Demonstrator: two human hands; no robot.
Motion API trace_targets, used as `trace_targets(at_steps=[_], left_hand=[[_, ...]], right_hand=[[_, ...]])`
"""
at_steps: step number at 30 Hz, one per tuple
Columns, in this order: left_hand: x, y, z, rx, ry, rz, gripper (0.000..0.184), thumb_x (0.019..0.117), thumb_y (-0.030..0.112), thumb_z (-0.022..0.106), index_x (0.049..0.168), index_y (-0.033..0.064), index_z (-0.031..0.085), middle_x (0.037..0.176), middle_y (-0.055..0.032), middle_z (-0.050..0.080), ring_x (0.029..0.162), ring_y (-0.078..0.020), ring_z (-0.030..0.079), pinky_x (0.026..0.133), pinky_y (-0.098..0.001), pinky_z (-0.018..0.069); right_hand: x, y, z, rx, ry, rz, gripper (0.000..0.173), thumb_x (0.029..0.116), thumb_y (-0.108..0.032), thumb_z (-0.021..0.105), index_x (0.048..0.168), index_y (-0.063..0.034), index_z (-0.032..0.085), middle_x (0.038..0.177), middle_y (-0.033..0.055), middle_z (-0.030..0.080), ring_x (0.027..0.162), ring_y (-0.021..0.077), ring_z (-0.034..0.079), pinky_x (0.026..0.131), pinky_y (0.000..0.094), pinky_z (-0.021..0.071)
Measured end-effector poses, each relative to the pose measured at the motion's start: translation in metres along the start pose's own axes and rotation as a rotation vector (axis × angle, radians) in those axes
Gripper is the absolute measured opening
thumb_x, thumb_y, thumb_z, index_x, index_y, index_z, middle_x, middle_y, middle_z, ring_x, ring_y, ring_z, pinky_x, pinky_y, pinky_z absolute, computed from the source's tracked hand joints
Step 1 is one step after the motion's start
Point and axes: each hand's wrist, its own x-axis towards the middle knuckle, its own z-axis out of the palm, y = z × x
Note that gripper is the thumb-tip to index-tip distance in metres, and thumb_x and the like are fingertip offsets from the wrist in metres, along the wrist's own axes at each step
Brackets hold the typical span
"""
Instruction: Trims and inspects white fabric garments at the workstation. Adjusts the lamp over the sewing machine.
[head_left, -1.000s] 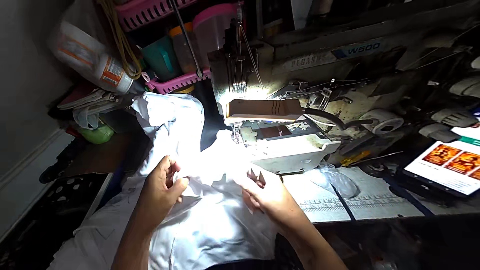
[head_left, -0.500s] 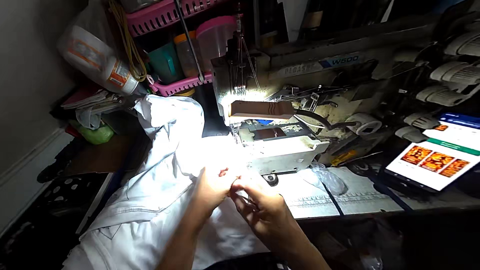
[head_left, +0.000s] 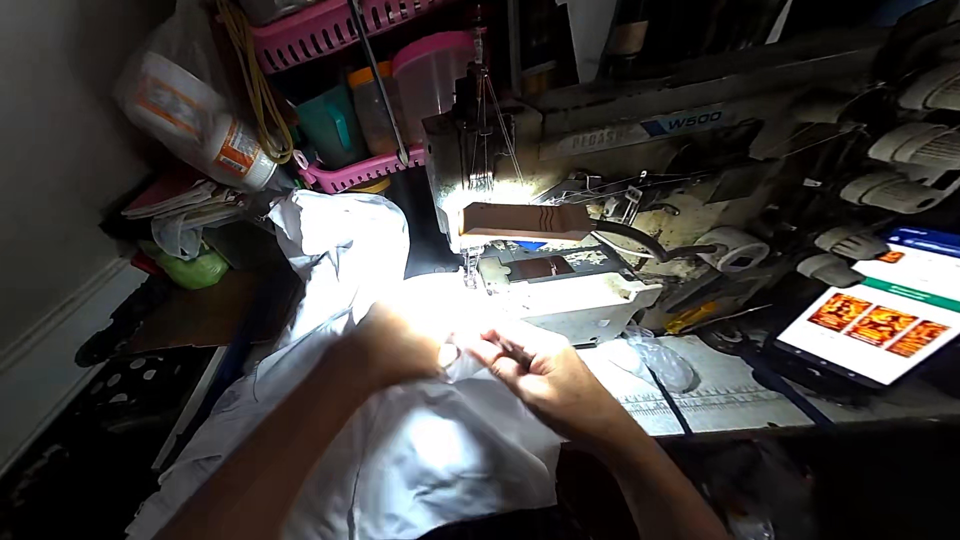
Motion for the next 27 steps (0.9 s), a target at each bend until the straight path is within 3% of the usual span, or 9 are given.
trace_targets(at_steps=[3, 8, 11, 13, 16, 18, 23, 25, 27], left_hand=[[-0.01, -0.013, -0.046, 0.044, 0.017, -0.174, 0.027, 0.0934, 0.028, 0.073, 0.077, 0.0071, 0.068, 0.065, -0.0069, 0.059, 0.063, -0.0251, 0.059, 0.057, -0.0486, 0.0462], [-0.01, -0.003, -0.074, 0.059, -0.001, -0.256, 0.017, 0.0898, 0.027, 0.078, 0.079, 0.0158, 0.07, 0.065, 0.0033, 0.057, 0.06, -0.014, 0.054, 0.055, -0.0394, 0.0422], [-0.006, -0.002, -0.064, 0.006, 0.109, 0.009, 0.01, 0.0838, 0.02, 0.079, 0.082, 0.0109, 0.075, 0.088, -0.0022, 0.067, 0.086, -0.0185, 0.062, 0.074, -0.0417, 0.0494], [0.001, -0.008, -0.057, 0.0, 0.092, 0.092, 0.011, 0.0828, 0.023, 0.077, 0.081, 0.0135, 0.073, 0.082, 0.0, 0.066, 0.08, -0.015, 0.063, 0.067, -0.0381, 0.0497], [0.013, -0.019, -0.042, 0.018, -0.035, 0.008, 0.017, 0.0846, 0.023, 0.075, 0.095, 0.0101, 0.072, 0.085, -0.0052, 0.066, 0.08, -0.0221, 0.063, 0.067, -0.0468, 0.0493], [0.021, -0.02, -0.038, 0.0, -0.189, -0.127, 0.03, 0.0858, 0.021, 0.078, 0.11, 0.0048, 0.07, 0.103, -0.0145, 0.068, 0.1, -0.0332, 0.064, 0.085, -0.0571, 0.0484], [0.024, -0.037, -0.044, -0.404, -0.111, 0.133, 0.005, 0.0852, 0.003, 0.065, 0.089, 0.0052, 0.068, 0.074, 0.0022, 0.061, 0.062, -0.0003, 0.053, 0.056, -0.0189, 0.0443], [0.021, -0.041, -0.055, -0.353, -0.072, 0.072, 0.007, 0.0851, 0.0, 0.065, 0.087, 0.0071, 0.067, 0.071, 0.003, 0.057, 0.061, -0.002, 0.048, 0.055, -0.0226, 0.0386], [0.021, -0.042, -0.061, -0.331, -0.059, 0.071, 0.008, 0.0853, 0.003, 0.066, 0.089, 0.009, 0.068, 0.072, 0.0045, 0.058, 0.063, -0.0014, 0.05, 0.056, -0.0218, 0.0391]], right_hand=[[0.019, 0.005, -0.012, 0.024, 0.105, 0.136, 0.016, 0.1021, -0.017, 0.058, 0.106, -0.0113, 0.072, 0.071, -0.0026, 0.061, 0.049, 0.004, 0.05, 0.047, 0.0227, 0.0443], [0.043, 0.009, -0.002, 0.006, 0.076, 0.103, 0.022, 0.1023, -0.009, 0.058, 0.122, -0.0094, 0.066, 0.1, 0.0061, 0.066, 0.058, 0.0112, 0.059, 0.053, 0.0293, 0.0544], [0.042, 0.012, 0.005, 0.157, -0.02, 0.159, 0.012, 0.1021, -0.014, 0.06, 0.11, -0.0064, 0.064, 0.074, 0.0032, 0.061, 0.051, 0.0082, 0.054, 0.047, 0.0227, 0.0468], [0.034, 0.016, 0.003, 0.325, -0.098, 0.26, 0.01, 0.1014, -0.016, 0.061, 0.101, -0.0062, 0.063, 0.06, 0.001, 0.057, 0.045, 0.006, 0.051, 0.045, 0.019, 0.0435], [0.023, 0.014, -0.003, 0.477, -0.14, 0.284, 0.007, 0.099, -0.013, 0.064, 0.095, -0.008, 0.061, 0.057, -0.0005, 0.057, 0.044, 0.0046, 0.052, 0.044, 0.0174, 0.0455], [0.019, 0.007, -0.007, 0.543, -0.154, 0.239, 0.006, 0.0975, -0.011, 0.063, 0.093, -0.0099, 0.059, 0.056, -0.0017, 0.057, 0.044, 0.0036, 0.053, 0.044, 0.0163, 0.0462], [0.022, 0.011, -0.013, 0.452, -0.122, 0.372, 0.018, 0.1008, -0.004, 0.052, 0.117, -0.0058, 0.061, 0.059, 0.0016, 0.057, 0.044, 0.0044, 0.05, 0.044, 0.0171, 0.0415], [0.023, 0.016, -0.008, 0.414, -0.099, 0.43, 0.027, 0.1028, -0.002, 0.051, 0.128, -0.0052, 0.058, 0.063, 0.0026, 0.056, 0.046, 0.0054, 0.05, 0.045, 0.0178, 0.0424], [0.024, 0.017, -0.002, 0.439, -0.074, 0.401, 0.016, 0.1026, -0.01, 0.057, 0.118, -0.0064, 0.06, 0.061, 0.0028, 0.056, 0.045, 0.0057, 0.049, 0.043, 0.0178, 0.041]])
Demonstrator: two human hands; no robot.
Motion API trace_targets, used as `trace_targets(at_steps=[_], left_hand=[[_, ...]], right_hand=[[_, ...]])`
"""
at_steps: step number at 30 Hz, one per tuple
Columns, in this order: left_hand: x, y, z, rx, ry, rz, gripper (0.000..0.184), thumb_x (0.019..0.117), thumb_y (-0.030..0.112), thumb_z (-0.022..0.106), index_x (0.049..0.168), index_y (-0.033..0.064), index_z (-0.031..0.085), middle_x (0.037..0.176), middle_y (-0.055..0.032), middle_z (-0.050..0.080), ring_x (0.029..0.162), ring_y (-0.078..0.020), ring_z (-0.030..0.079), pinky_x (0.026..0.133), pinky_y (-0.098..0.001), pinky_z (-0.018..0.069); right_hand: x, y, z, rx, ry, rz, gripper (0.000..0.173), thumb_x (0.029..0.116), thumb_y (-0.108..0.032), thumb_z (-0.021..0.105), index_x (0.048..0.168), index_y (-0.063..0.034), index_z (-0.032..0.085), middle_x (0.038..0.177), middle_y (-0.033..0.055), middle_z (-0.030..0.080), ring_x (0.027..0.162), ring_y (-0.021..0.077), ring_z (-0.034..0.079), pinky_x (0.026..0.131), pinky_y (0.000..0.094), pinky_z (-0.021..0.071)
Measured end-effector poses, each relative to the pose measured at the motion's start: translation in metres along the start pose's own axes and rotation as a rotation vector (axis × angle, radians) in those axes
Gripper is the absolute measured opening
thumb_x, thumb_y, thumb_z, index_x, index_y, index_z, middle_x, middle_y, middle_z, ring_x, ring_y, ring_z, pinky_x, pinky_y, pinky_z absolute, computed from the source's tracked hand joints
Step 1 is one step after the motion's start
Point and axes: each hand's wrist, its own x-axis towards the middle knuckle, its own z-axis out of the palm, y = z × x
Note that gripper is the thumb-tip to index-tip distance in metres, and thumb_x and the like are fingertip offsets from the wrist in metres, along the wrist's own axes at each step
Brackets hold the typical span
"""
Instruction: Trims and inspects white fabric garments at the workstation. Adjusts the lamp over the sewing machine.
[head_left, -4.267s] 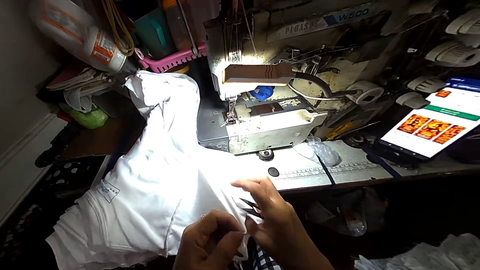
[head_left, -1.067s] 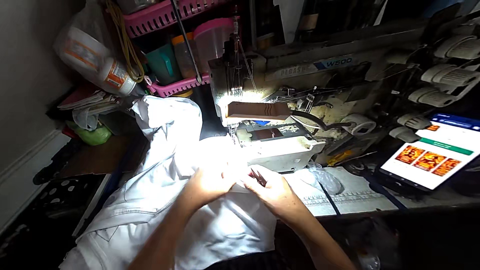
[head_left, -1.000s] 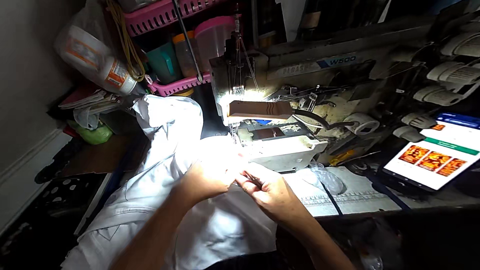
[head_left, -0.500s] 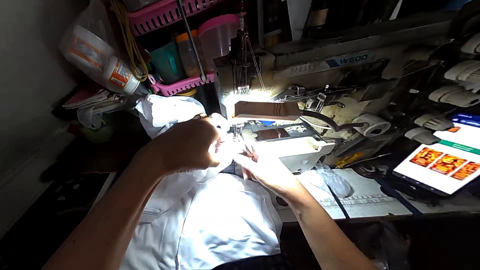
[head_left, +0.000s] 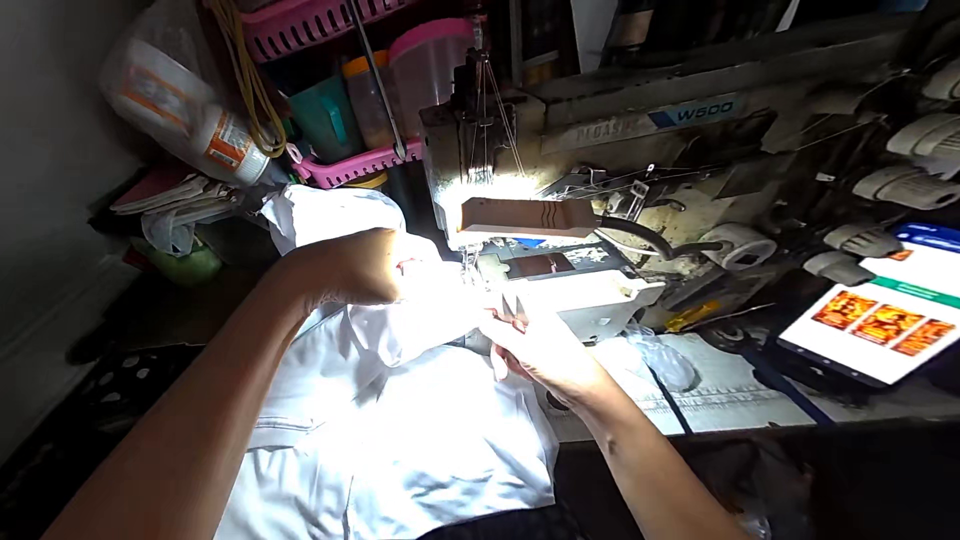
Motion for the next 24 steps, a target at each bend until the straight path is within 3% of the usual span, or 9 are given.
trace_targets(at_steps=[2, 5, 6, 8, 11, 13, 15, 20, 24], left_hand=[[-0.001, 0.007, 0.001, -0.039, -0.008, 0.072, 0.01, 0.0836, 0.007, 0.066, 0.093, 0.0097, 0.068, 0.075, 0.0066, 0.059, 0.063, 0.0023, 0.049, 0.056, -0.0175, 0.0387], [0.003, 0.013, 0.012, -0.005, -0.03, 0.077, 0.018, 0.0796, 0.013, 0.073, 0.096, 0.009, 0.068, 0.075, 0.0047, 0.058, 0.063, -0.0002, 0.049, 0.055, -0.0195, 0.0384], [0.004, 0.013, 0.014, 0.046, -0.042, 0.037, 0.025, 0.0793, 0.015, 0.076, 0.102, 0.0083, 0.069, 0.081, 0.0011, 0.06, 0.07, -0.0051, 0.053, 0.06, -0.0242, 0.0422], [0.007, 0.011, 0.016, 0.122, -0.074, -0.12, 0.037, 0.082, 0.014, 0.081, 0.116, 0.0068, 0.069, 0.101, -0.0099, 0.068, 0.094, -0.022, 0.063, 0.081, -0.0443, 0.0508], [0.01, -0.008, 0.022, 0.249, 0.023, -0.177, 0.037, 0.0811, 0.018, 0.082, 0.114, 0.009, 0.07, 0.109, -0.0112, 0.068, 0.105, -0.0274, 0.064, 0.091, -0.0514, 0.0502], [0.008, -0.004, 0.02, 0.249, 0.073, -0.139, 0.029, 0.0814, 0.022, 0.081, 0.107, 0.0118, 0.071, 0.102, -0.0072, 0.068, 0.099, -0.0231, 0.064, 0.086, -0.0483, 0.0506], [0.008, 0.003, 0.021, 0.27, 0.117, -0.037, 0.019, 0.0793, 0.024, 0.08, 0.093, 0.0148, 0.07, 0.085, -0.0017, 0.066, 0.081, -0.0175, 0.062, 0.071, -0.0439, 0.0498], [0.005, 0.023, 0.025, 0.349, 0.067, -0.047, 0.032, 0.0837, 0.033, 0.081, 0.11, 0.0165, 0.073, 0.094, -0.0023, 0.07, 0.089, -0.0192, 0.065, 0.075, -0.045, 0.0506], [0.005, 0.013, 0.036, 0.466, 0.182, 0.075, 0.026, 0.0869, 0.035, 0.072, 0.102, 0.0146, 0.074, 0.086, -0.0043, 0.068, 0.082, -0.0227, 0.067, 0.067, -0.0458, 0.0511]], right_hand=[[-0.002, 0.003, 0.004, 0.013, -0.005, -0.013, 0.011, 0.0995, -0.016, 0.063, 0.105, -0.0073, 0.061, 0.058, 0.0017, 0.057, 0.044, 0.0062, 0.051, 0.044, 0.019, 0.0425], [-0.011, 0.014, 0.011, 0.083, 0.031, -0.011, 0.011, 0.0943, -0.021, 0.07, 0.093, -0.011, 0.065, 0.058, -0.0046, 0.056, 0.046, 0.0026, 0.051, 0.046, 0.0182, 0.0438], [-0.013, 0.019, 0.013, 0.131, 0.046, -0.01, 0.01, 0.0931, -0.02, 0.07, 0.092, -0.0113, 0.065, 0.058, -0.0061, 0.056, 0.047, 0.001, 0.049, 0.046, 0.0168, 0.0425], [-0.012, 0.027, 0.015, 0.178, 0.071, -0.001, 0.01, 0.0919, -0.017, 0.071, 0.092, -0.0116, 0.063, 0.06, -0.0073, 0.056, 0.047, -0.0006, 0.048, 0.046, 0.0152, 0.0414], [0.001, 0.034, 0.014, 0.206, 0.082, -0.03, 0.01, 0.0908, -0.018, 0.07, 0.09, -0.0107, 0.063, 0.058, -0.0045, 0.054, 0.047, 0.0023, 0.048, 0.047, 0.0177, 0.041], [0.008, 0.034, 0.01, 0.185, 0.054, -0.076, 0.011, 0.0906, -0.018, 0.069, 0.094, -0.011, 0.061, 0.058, -0.0037, 0.054, 0.048, 0.0036, 0.05, 0.048, 0.0188, 0.043], [0.009, 0.033, 0.008, 0.193, 0.034, -0.08, 0.014, 0.0905, -0.019, 0.07, 0.095, -0.0113, 0.06, 0.057, -0.003, 0.053, 0.047, 0.0037, 0.049, 0.047, 0.0183, 0.0422], [0.009, 0.035, 0.007, 0.204, 0.022, -0.098, 0.013, 0.0905, -0.021, 0.071, 0.094, -0.0134, 0.061, 0.057, -0.004, 0.051, 0.046, 0.0027, 0.047, 0.047, 0.0176, 0.0411], [0.009, 0.035, 0.007, 0.192, 0.031, -0.094, 0.014, 0.0905, -0.021, 0.071, 0.093, -0.0131, 0.06, 0.057, -0.0035, 0.051, 0.046, 0.003, 0.047, 0.047, 0.0176, 0.0415]])
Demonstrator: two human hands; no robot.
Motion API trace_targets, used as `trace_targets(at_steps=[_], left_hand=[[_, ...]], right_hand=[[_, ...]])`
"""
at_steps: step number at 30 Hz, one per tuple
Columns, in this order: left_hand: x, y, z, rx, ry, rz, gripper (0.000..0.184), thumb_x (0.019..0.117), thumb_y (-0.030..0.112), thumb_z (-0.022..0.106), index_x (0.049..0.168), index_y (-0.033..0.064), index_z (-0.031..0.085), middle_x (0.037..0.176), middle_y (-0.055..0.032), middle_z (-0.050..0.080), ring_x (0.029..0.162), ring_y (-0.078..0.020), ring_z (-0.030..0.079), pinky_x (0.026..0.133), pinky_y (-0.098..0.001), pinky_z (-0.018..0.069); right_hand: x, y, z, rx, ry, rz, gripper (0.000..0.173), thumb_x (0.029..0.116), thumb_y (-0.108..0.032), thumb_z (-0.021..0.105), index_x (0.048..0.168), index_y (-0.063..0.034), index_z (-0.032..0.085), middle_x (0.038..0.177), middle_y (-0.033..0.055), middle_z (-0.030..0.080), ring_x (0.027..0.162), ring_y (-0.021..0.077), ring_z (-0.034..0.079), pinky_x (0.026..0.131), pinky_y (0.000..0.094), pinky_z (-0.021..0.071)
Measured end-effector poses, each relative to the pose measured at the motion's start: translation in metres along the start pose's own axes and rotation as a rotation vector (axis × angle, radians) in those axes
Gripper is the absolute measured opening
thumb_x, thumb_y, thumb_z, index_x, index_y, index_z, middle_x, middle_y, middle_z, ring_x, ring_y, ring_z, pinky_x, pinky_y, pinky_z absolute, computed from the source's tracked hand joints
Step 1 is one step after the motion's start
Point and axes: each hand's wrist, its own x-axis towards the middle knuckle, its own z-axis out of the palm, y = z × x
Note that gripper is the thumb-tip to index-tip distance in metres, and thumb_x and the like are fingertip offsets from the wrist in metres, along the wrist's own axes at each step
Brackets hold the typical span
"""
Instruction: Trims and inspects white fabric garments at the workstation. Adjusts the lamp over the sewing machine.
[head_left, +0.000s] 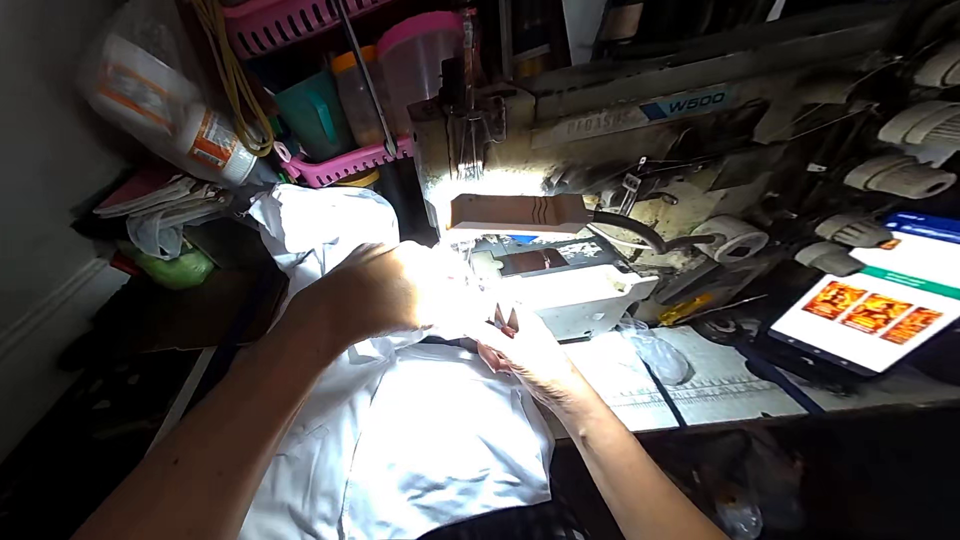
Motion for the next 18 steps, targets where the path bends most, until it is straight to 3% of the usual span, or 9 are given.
trace_targets(at_steps=[2, 5, 7, 10, 11, 13, 15, 17, 18], left_hand=[[-0.002, 0.001, 0.006, 0.101, 0.114, -0.011, 0.019, 0.0881, 0.027, 0.07, 0.093, 0.0087, 0.072, 0.085, -0.0106, 0.069, 0.081, -0.0296, 0.068, 0.067, -0.0498, 0.0508], [-0.002, -0.001, 0.007, 0.181, 0.203, -0.056, 0.016, 0.0847, 0.018, 0.072, 0.094, 0.0052, 0.073, 0.088, -0.0142, 0.069, 0.084, -0.0343, 0.068, 0.07, -0.0529, 0.0485], [0.001, -0.004, 0.002, 0.058, 0.167, -0.021, 0.02, 0.0811, 0.027, 0.076, 0.086, 0.0085, 0.071, 0.079, -0.0093, 0.067, 0.075, -0.0278, 0.066, 0.062, -0.0483, 0.0473], [0.008, 0.005, -0.006, -0.127, 0.011, 0.046, 0.027, 0.0878, 0.039, 0.071, 0.072, 0.0178, 0.066, 0.066, 0.0047, 0.057, 0.063, -0.0099, 0.056, 0.055, -0.0338, 0.0436], [0.008, 0.008, -0.006, -0.1, 0.01, 0.035, 0.026, 0.0888, 0.037, 0.069, 0.072, 0.0169, 0.066, 0.066, 0.003, 0.057, 0.064, -0.0126, 0.057, 0.056, -0.0361, 0.0429], [0.004, 0.009, -0.003, 0.04, 0.087, -0.022, 0.022, 0.0864, 0.029, 0.072, 0.079, 0.0087, 0.071, 0.075, -0.0094, 0.066, 0.074, -0.0285, 0.066, 0.063, -0.0495, 0.0471], [0.002, 0.004, 0.001, 0.121, 0.166, -0.031, 0.023, 0.0817, 0.027, 0.074, 0.082, 0.0039, 0.071, 0.078, -0.0149, 0.068, 0.077, -0.0346, 0.067, 0.064, -0.0527, 0.0459], [0.004, 0.003, -0.002, 0.026, 0.105, 0.001, 0.026, 0.0819, 0.033, 0.074, 0.073, 0.0095, 0.066, 0.07, -0.0072, 0.063, 0.069, -0.0263, 0.063, 0.057, -0.0475, 0.0438], [0.007, 0.004, -0.003, -0.053, 0.02, 0.004, 0.023, 0.0841, 0.036, 0.072, 0.074, 0.0154, 0.068, 0.072, -0.0008, 0.063, 0.071, -0.0192, 0.062, 0.059, -0.0443, 0.046]], right_hand=[[0.0, 0.001, 0.0, -0.015, 0.001, -0.004, 0.012, 0.0902, -0.02, 0.07, 0.093, -0.0135, 0.06, 0.058, -0.0042, 0.052, 0.047, 0.0029, 0.048, 0.047, 0.0176, 0.0423], [0.0, 0.0, 0.0, -0.03, -0.007, -0.019, 0.011, 0.0911, -0.018, 0.068, 0.09, -0.0137, 0.058, 0.057, -0.005, 0.051, 0.046, 0.0022, 0.048, 0.047, 0.0172, 0.0418], [0.0, 0.0, 0.0, -0.031, -0.015, -0.023, 0.011, 0.0913, -0.018, 0.068, 0.089, -0.0138, 0.058, 0.057, -0.0043, 0.051, 0.046, 0.0024, 0.048, 0.047, 0.0172, 0.0418], [0.0, -0.001, -0.002, -0.01, -0.036, -0.04, 0.013, 0.091, -0.023, 0.072, 0.094, -0.0147, 0.062, 0.057, -0.0042, 0.053, 0.046, 0.0019, 0.048, 0.047, 0.0165, 0.0417], [0.0, -0.001, -0.002, -0.013, -0.037, -0.036, 0.014, 0.0908, -0.024, 0.072, 0.095, -0.015, 0.062, 0.058, -0.0045, 0.053, 0.046, 0.0018, 0.048, 0.047, 0.0163, 0.0421], [0.0, -0.002, -0.003, -0.026, -0.037, -0.019, 0.011, 0.0907, -0.02, 0.069, 0.095, -0.0143, 0.061, 0.058, -0.0051, 0.053, 0.046, 0.0015, 0.048, 0.047, 0.0163, 0.042], [-0.001, -0.003, -0.003, -0.033, -0.04, -0.004, 0.01, 0.0915, -0.017, 0.067, 0.093, -0.0135, 0.058, 0.057, -0.0054, 0.052, 0.046, 0.0013, 0.048, 0.047, 0.016, 0.0418], [-0.001, -0.003, -0.004, -0.024, -0.041, -0.011, 0.01, 0.091, -0.018, 0.069, 0.091, -0.014, 0.059, 0.057, -0.0048, 0.052, 0.046, 0.0016, 0.048, 0.047, 0.0161, 0.0414], [-0.001, -0.003, -0.005, -0.023, -0.047, -0.015, 0.012, 0.0909, -0.02, 0.07, 0.093, -0.0143, 0.06, 0.057, -0.0044, 0.053, 0.047, 0.0018, 0.048, 0.047, 0.0162, 0.042]])
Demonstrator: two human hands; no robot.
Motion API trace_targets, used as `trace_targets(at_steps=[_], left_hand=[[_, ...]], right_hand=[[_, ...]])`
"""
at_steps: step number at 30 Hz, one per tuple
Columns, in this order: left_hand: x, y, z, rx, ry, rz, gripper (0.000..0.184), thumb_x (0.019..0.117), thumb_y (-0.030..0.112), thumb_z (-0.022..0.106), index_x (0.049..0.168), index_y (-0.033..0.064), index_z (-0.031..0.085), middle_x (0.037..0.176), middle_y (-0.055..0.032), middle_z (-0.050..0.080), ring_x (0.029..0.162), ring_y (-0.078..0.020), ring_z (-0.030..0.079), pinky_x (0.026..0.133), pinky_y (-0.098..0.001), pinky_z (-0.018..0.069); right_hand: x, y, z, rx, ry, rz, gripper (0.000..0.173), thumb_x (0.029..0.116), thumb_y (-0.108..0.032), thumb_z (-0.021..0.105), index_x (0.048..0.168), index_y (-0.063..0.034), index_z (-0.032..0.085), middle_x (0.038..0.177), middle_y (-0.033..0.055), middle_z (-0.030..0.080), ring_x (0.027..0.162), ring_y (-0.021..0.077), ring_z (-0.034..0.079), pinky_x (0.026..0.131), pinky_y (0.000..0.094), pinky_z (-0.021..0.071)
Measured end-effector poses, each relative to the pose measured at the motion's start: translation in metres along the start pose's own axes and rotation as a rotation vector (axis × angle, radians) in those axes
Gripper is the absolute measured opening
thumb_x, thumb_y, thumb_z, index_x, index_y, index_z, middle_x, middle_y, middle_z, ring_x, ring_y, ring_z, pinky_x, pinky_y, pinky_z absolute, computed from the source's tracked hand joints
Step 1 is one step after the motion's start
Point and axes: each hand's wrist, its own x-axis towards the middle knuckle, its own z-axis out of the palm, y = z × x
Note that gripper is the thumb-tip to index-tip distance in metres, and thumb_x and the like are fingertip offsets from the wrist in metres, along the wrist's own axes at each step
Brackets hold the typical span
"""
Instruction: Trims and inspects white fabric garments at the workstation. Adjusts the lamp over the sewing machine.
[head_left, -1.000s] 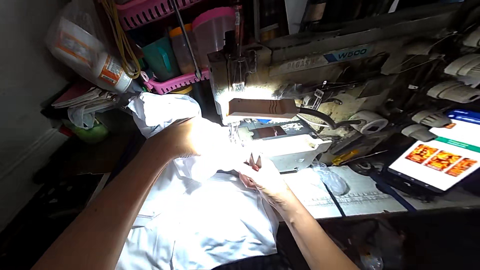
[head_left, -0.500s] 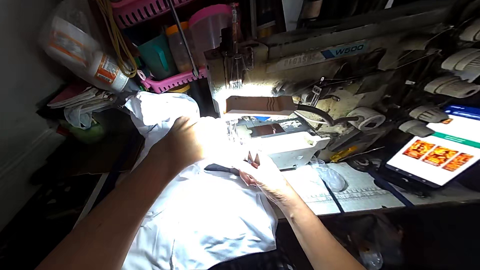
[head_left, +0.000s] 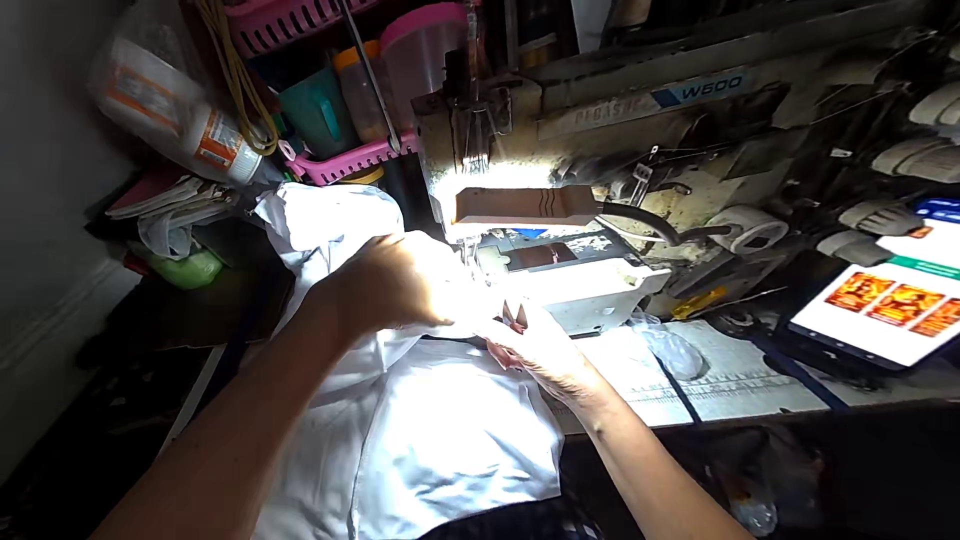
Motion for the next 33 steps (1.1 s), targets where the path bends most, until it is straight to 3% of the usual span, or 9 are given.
trace_targets(at_steps=[2, 6, 10, 13, 17, 21, 25, 29, 33], left_hand=[[0.002, 0.0, -0.001, -0.081, -0.054, 0.014, 0.021, 0.0842, 0.038, 0.07, 0.076, 0.0181, 0.069, 0.073, 0.0026, 0.063, 0.071, -0.0142, 0.061, 0.06, -0.0409, 0.0462], [-0.002, -0.014, 0.0, -0.005, -0.04, -0.098, 0.03, 0.0831, 0.034, 0.078, 0.091, 0.0063, 0.069, 0.088, -0.0114, 0.067, 0.089, -0.029, 0.065, 0.077, -0.0521, 0.0482], [-0.003, -0.025, 0.015, -0.217, 0.037, 0.013, 0.02, 0.0866, 0.033, 0.07, 0.078, 0.0152, 0.069, 0.073, 0.0029, 0.062, 0.069, -0.0098, 0.059, 0.062, -0.0348, 0.0479], [-0.013, -0.016, 0.018, -0.346, 0.0, -0.041, 0.022, 0.0875, 0.033, 0.077, 0.085, 0.0119, 0.072, 0.077, 0.0037, 0.064, 0.07, -0.0047, 0.056, 0.064, -0.027, 0.0468], [-0.019, -0.005, 0.018, -0.328, -0.179, -0.189, 0.025, 0.0915, 0.028, 0.077, 0.093, 0.0037, 0.071, 0.078, -0.0055, 0.062, 0.073, -0.0152, 0.058, 0.068, -0.0344, 0.0478], [-0.021, -0.012, 0.031, -0.341, -0.034, -0.24, 0.018, 0.0915, 0.02, 0.075, 0.09, 0.0042, 0.068, 0.079, -0.0063, 0.062, 0.073, -0.0157, 0.058, 0.068, -0.0353, 0.0481], [-0.016, -0.013, 0.05, -0.347, 0.199, -0.358, 0.03, 0.0921, 0.012, 0.072, 0.118, -0.0029, 0.067, 0.119, -0.02, 0.066, 0.115, -0.0321, 0.061, 0.103, -0.0486, 0.0462], [-0.002, -0.005, 0.069, -0.353, 0.077, -0.479, 0.064, 0.0989, 0.031, 0.067, 0.154, 0.0071, 0.045, 0.159, -0.0143, 0.042, 0.146, -0.0349, 0.04, 0.119, -0.0553, 0.0288], [0.022, 0.006, 0.074, -0.089, 0.059, -0.498, 0.041, 0.1028, 0.029, 0.061, 0.134, 0.0025, 0.06, 0.133, -0.0202, 0.06, 0.127, -0.0399, 0.055, 0.1, -0.0595, 0.0458]], right_hand=[[0.0, 0.0, -0.001, -0.004, -0.015, -0.005, 0.014, 0.0916, -0.022, 0.071, 0.098, -0.0144, 0.061, 0.059, -0.0042, 0.055, 0.048, 0.0016, 0.049, 0.048, 0.0159, 0.0429], [-0.001, -0.001, -0.001, -0.003, -0.008, 0.013, 0.011, 0.0908, -0.015, 0.069, 0.098, -0.0118, 0.062, 0.062, -0.0035, 0.057, 0.049, 0.0023, 0.05, 0.048, 0.0165, 0.0436], [-0.003, 0.002, -0.002, 0.0, -0.003, 0.009, 0.011, 0.0892, -0.02, 0.072, 0.092, -0.0143, 0.063, 0.06, -0.0043, 0.055, 0.048, 0.0017, 0.049, 0.048, 0.0167, 0.0423], [-0.013, 0.003, -0.001, -0.058, 0.034, -0.006, 0.01, 0.0908, -0.023, 0.072, 0.091, -0.015, 0.066, 0.065, -0.0059, 0.06, 0.052, 0.001, 0.052, 0.05, 0.0166, 0.0447], [-0.021, 0.009, 0.001, -0.046, 0.068, -0.055, 0.006, 0.091, -0.019, 0.071, 0.093, -0.016, 0.066, 0.067, -0.0074, 0.061, 0.053, -0.0003, 0.052, 0.05, 0.0148, 0.0442], [-0.014, 0.011, 0.001, -0.004, 0.086, -0.064, 0.003, 0.0931, -0.018, 0.069, 0.093, -0.0149, 0.067, 0.064, -0.0049, 0.059, 0.051, 0.0019, 0.052, 0.05, 0.017, 0.0444], [-0.02, 0.015, 0.008, -0.105, 0.19, -0.119, 0.011, 0.0985, -0.019, 0.063, 0.105, -0.013, 0.069, 0.066, -0.0038, 0.06, 0.049, 0.0042, 0.053, 0.048, 0.0193, 0.047], [-0.042, 0.05, 0.021, -0.273, 0.497, -0.414, 0.026, 0.1005, -0.01, 0.054, 0.117, 0.0054, 0.068, 0.106, 0.0081, 0.067, 0.068, -0.0015, 0.058, 0.06, 0.013, 0.0508], [-0.052, 0.059, 0.022, -0.096, 0.576, -0.36, 0.029, 0.1045, -0.01, 0.043, 0.12, 0.0049, 0.063, 0.098, 0.0008, 0.064, 0.063, -0.004, 0.054, 0.053, 0.0106, 0.0469]])
